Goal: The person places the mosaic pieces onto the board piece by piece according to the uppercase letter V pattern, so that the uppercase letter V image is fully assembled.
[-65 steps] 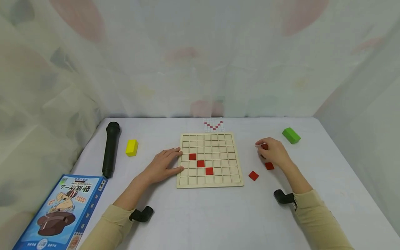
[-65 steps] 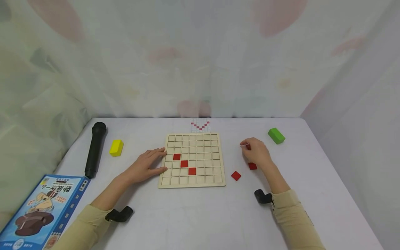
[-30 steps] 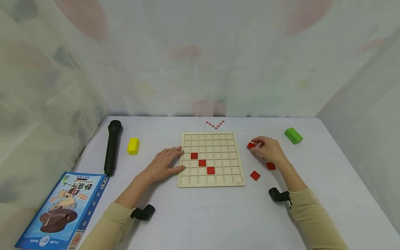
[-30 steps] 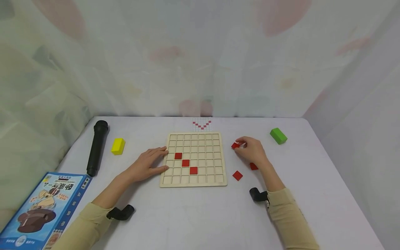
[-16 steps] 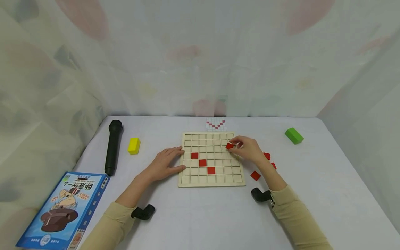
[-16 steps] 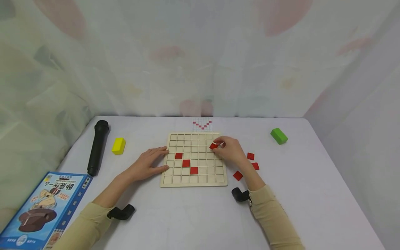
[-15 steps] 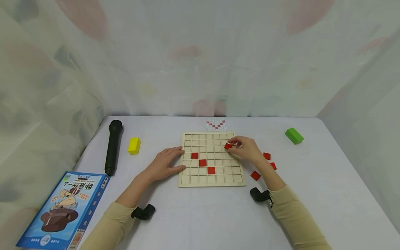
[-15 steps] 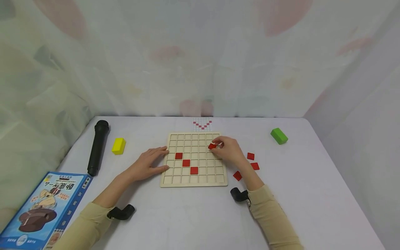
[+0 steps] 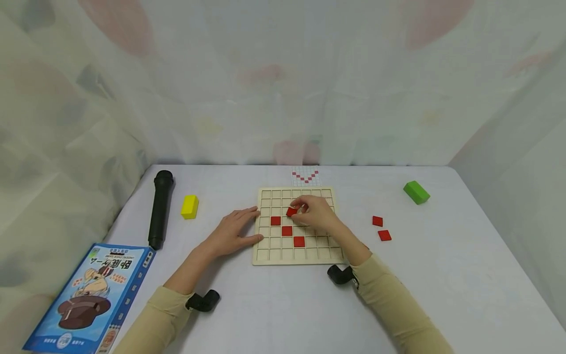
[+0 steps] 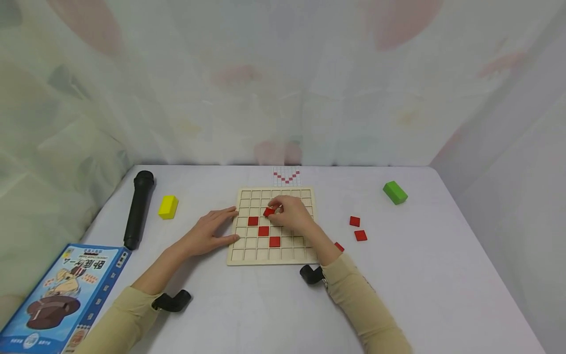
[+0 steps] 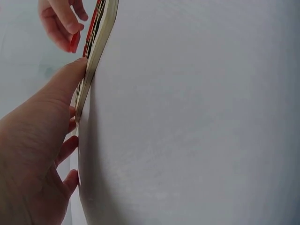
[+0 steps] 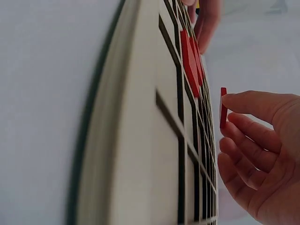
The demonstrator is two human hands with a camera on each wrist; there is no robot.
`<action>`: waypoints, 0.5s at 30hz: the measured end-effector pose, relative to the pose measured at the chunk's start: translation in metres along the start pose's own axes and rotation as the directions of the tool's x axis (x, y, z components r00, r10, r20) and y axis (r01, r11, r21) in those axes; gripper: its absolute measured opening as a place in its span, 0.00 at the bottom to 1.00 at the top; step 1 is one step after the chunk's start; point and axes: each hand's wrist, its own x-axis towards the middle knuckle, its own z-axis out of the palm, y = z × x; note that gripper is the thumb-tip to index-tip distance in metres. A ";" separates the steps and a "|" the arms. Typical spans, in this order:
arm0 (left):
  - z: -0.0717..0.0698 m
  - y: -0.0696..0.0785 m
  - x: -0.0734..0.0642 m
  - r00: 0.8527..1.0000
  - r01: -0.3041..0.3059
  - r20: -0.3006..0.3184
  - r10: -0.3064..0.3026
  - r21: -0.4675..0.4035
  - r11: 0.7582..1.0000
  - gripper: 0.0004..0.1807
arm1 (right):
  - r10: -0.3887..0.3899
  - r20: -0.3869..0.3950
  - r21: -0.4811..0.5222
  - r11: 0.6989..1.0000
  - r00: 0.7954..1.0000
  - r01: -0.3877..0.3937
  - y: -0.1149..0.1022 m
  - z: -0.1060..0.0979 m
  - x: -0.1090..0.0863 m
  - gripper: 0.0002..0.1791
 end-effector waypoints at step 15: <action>0.001 0.000 0.000 1.000 -0.006 -0.005 0.006 -0.006 1.000 0.42 | -0.039 0.053 -0.019 0.999 0.998 0.040 -0.026 0.035 0.032 0.14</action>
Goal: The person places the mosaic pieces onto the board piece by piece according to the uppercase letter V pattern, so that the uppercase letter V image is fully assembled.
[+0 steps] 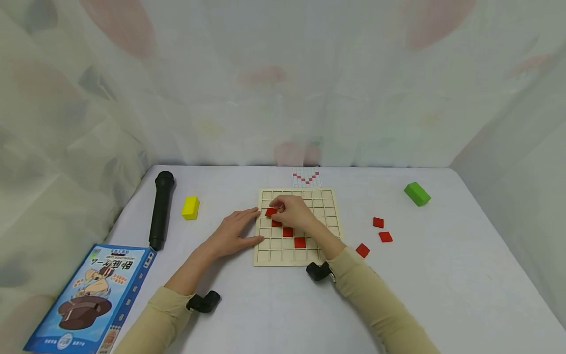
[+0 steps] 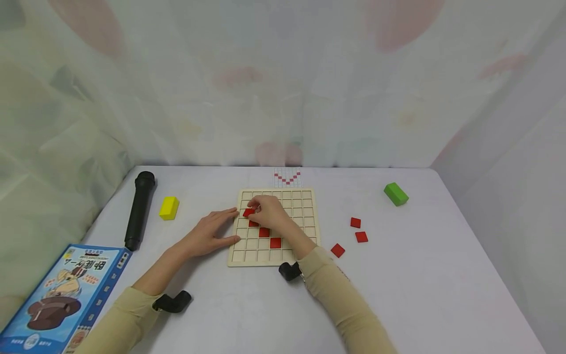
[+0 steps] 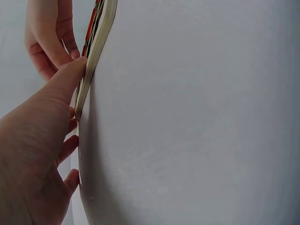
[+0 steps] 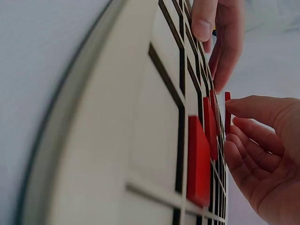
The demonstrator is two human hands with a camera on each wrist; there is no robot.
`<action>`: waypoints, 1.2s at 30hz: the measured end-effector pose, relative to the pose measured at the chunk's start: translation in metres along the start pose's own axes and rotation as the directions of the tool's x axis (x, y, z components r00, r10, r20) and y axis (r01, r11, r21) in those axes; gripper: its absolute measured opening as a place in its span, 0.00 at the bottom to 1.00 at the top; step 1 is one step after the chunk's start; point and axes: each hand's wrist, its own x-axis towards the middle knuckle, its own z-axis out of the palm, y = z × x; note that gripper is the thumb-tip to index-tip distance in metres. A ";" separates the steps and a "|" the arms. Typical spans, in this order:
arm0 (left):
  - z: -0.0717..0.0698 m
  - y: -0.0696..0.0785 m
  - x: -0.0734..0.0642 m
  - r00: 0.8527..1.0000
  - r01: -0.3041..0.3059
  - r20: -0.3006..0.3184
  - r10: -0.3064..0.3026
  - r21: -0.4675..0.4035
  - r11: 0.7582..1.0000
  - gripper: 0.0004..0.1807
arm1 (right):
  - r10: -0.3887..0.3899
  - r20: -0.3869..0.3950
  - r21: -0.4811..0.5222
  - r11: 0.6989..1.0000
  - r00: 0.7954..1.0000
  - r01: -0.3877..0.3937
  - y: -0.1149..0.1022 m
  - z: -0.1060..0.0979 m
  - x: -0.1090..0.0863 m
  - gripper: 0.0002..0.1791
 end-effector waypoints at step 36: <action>0.000 -0.002 -0.003 0.999 0.043 0.027 -0.043 -0.014 0.999 0.44 | 0.024 -0.036 0.072 0.997 0.999 -0.021 0.041 -0.047 -0.055 0.13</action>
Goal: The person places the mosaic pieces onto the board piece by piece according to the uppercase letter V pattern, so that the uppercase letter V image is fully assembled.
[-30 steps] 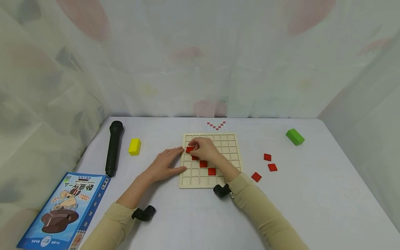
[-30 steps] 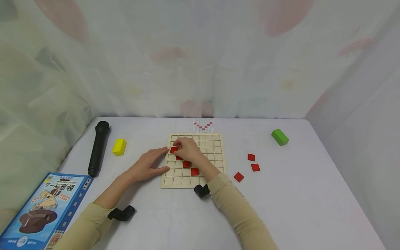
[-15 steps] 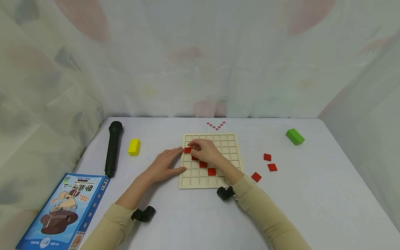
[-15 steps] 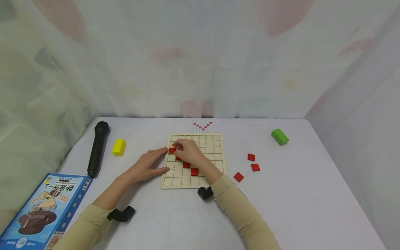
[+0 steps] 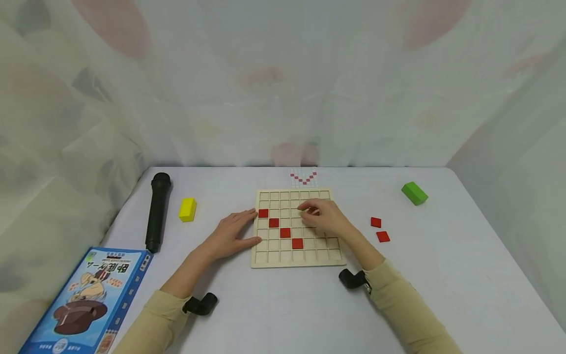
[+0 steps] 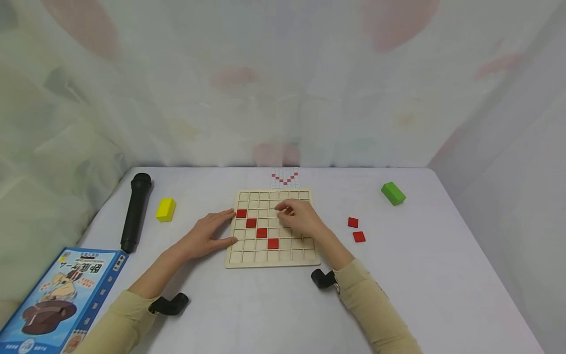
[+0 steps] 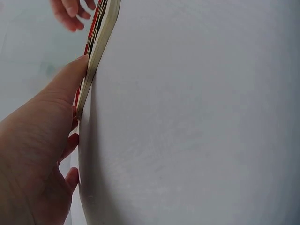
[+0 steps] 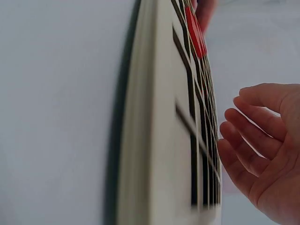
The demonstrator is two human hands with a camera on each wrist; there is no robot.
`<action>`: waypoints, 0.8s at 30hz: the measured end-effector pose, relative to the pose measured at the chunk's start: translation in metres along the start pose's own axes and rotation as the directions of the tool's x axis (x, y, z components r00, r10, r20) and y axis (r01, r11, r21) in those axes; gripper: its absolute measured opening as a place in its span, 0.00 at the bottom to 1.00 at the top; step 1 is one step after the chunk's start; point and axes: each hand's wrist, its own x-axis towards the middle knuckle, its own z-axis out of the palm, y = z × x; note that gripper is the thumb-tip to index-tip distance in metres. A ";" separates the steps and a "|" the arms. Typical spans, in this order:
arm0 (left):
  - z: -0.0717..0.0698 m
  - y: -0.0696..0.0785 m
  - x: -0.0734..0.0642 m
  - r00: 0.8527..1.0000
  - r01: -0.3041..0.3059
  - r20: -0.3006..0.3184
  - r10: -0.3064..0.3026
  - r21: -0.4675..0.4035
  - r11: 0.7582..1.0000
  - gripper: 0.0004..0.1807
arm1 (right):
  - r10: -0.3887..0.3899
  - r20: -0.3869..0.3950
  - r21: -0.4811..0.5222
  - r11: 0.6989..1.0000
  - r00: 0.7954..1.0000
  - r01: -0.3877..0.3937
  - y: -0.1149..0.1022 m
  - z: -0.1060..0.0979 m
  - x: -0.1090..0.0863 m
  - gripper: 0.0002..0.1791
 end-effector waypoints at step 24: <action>-0.001 -0.004 0.000 1.000 -0.016 -0.004 0.016 -0.019 1.000 0.43 | 0.107 -0.170 -0.203 0.969 0.980 -0.141 0.075 -0.095 -0.094 0.14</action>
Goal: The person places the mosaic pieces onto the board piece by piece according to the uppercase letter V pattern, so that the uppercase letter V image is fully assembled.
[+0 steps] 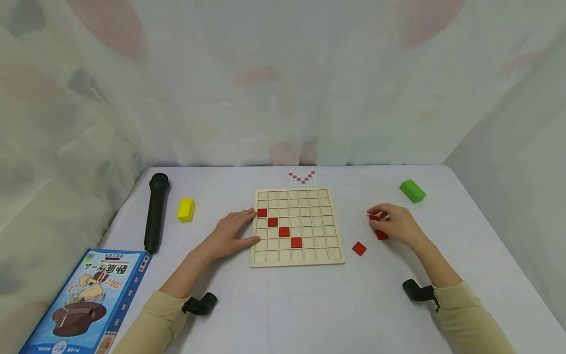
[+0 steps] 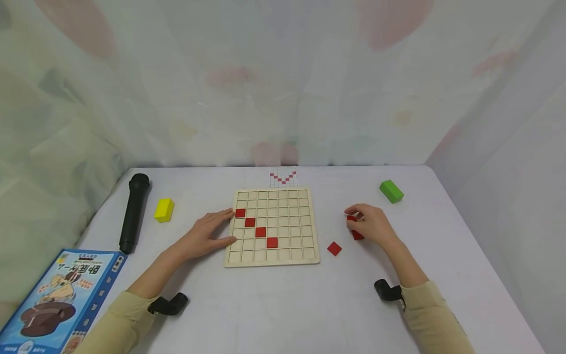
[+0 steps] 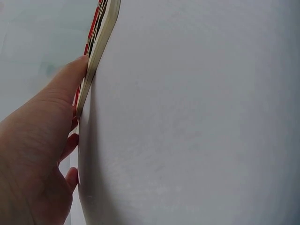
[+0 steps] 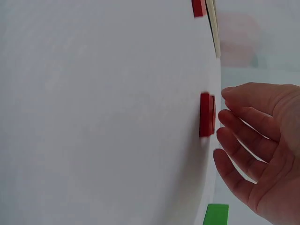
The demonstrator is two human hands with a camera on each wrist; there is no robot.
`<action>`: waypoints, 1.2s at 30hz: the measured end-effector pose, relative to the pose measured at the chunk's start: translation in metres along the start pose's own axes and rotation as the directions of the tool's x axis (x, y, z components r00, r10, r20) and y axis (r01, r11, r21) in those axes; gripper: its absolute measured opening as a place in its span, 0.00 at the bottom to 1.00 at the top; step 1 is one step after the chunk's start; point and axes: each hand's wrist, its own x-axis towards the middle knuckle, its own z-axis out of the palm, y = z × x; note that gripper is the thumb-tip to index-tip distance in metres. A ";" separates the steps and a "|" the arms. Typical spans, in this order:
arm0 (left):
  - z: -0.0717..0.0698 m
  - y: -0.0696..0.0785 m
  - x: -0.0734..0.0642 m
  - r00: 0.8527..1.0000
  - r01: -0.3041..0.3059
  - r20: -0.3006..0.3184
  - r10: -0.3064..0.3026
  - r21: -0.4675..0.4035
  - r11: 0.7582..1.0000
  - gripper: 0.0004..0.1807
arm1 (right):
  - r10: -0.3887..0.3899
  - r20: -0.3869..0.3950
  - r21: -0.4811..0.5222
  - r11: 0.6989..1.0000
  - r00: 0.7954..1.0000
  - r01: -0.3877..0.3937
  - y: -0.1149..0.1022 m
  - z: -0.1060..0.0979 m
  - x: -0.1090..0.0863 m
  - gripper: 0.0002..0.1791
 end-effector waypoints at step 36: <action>0.000 0.002 -0.001 1.000 -0.007 -0.001 0.007 0.000 1.000 0.43 | 0.083 0.028 0.102 0.991 0.996 -0.085 -0.019 0.020 0.009 0.19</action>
